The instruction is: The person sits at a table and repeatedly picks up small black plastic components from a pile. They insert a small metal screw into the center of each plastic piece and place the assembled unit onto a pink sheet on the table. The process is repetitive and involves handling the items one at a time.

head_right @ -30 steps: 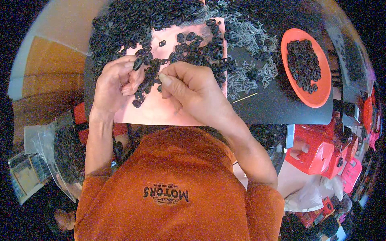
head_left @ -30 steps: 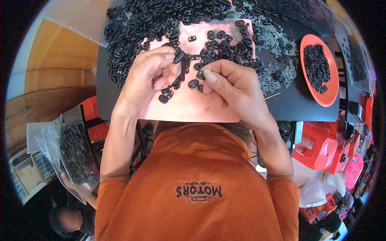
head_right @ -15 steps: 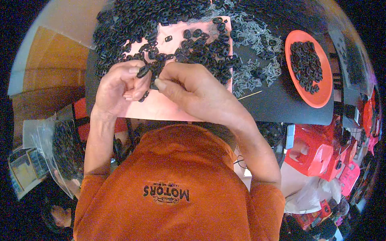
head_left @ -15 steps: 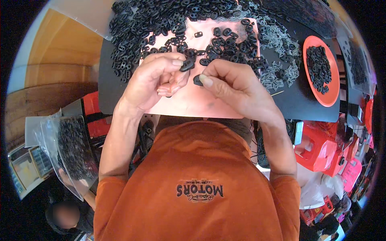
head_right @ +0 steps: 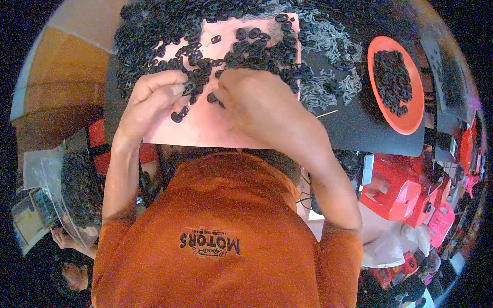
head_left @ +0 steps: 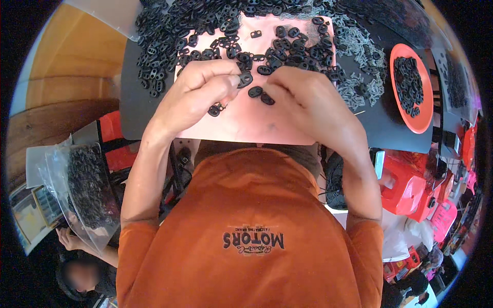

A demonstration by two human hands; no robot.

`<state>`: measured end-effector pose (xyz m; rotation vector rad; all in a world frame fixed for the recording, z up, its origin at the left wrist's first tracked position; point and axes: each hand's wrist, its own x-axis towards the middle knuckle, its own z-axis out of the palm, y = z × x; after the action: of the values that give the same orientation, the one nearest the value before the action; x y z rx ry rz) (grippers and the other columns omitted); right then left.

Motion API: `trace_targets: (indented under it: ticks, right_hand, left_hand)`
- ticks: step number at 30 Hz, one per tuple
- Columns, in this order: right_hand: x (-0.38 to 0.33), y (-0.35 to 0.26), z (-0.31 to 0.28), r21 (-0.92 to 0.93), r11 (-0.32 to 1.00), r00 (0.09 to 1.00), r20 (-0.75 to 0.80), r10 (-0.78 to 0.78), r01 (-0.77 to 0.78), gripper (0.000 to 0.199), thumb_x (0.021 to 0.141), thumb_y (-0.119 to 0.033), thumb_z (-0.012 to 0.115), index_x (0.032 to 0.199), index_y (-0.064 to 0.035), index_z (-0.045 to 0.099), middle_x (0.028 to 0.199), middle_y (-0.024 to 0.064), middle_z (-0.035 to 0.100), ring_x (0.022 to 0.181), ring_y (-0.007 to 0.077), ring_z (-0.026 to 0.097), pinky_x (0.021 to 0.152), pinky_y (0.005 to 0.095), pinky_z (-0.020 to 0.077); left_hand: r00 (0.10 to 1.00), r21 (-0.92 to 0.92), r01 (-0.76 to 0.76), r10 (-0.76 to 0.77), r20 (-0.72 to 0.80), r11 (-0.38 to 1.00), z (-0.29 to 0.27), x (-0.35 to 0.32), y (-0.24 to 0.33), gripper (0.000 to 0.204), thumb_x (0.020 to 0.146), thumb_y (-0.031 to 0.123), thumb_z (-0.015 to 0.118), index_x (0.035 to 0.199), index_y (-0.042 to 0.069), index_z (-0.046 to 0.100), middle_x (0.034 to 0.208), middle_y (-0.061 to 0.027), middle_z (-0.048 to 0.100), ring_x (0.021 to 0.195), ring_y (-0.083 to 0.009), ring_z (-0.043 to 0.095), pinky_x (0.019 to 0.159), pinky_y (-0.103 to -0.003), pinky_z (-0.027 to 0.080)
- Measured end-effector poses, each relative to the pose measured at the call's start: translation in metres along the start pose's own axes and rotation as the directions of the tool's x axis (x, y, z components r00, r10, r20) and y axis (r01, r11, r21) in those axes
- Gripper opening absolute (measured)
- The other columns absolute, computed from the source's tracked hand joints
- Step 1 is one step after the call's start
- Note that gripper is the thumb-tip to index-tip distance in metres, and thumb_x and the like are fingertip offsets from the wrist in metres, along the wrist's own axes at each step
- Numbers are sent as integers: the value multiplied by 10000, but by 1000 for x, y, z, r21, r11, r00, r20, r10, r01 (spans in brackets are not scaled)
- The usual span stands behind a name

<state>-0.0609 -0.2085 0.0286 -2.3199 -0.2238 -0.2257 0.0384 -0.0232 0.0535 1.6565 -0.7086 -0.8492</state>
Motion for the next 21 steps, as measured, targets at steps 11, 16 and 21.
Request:
trace_targets:
  ticks: [11, 16, 21]
  right_hand:
    - [16, -7, -1, 322, 946, 997, 61, -45, 23, 199, 915, -175, 529, 891, 21, 547, 647, 50, 462, 583, 96, 425, 527, 258, 388]
    - [22, -14, -9, 303, 953, 997, 62, -45, 25, 215, 918, -193, 532, 852, 10, 553, 620, 7, 442, 588, 62, 402, 512, 238, 362]
    - [31, -10, -26, 210, 978, 997, -75, 12, 4, 238, 907, -190, 557, 786, 15, 560, 601, -25, 438, 573, 37, 386, 491, 219, 338]
  left_hand:
    - [995, 201, -99, 92, 47, 975, -7, 1, -2, 185, 821, 125, 463, 658, 38, 457, 584, 28, 395, 550, -49, 368, 490, -236, 320]
    - [995, 182, -103, 98, 36, 978, -2, 0, 14, 169, 834, 130, 471, 697, 31, 471, 596, 31, 398, 561, -52, 375, 502, -235, 328]
    - [975, 124, -216, 220, -20, 969, -5, 9, 18, 96, 815, 77, 497, 748, 12, 516, 645, 12, 467, 564, -68, 411, 511, -242, 353]
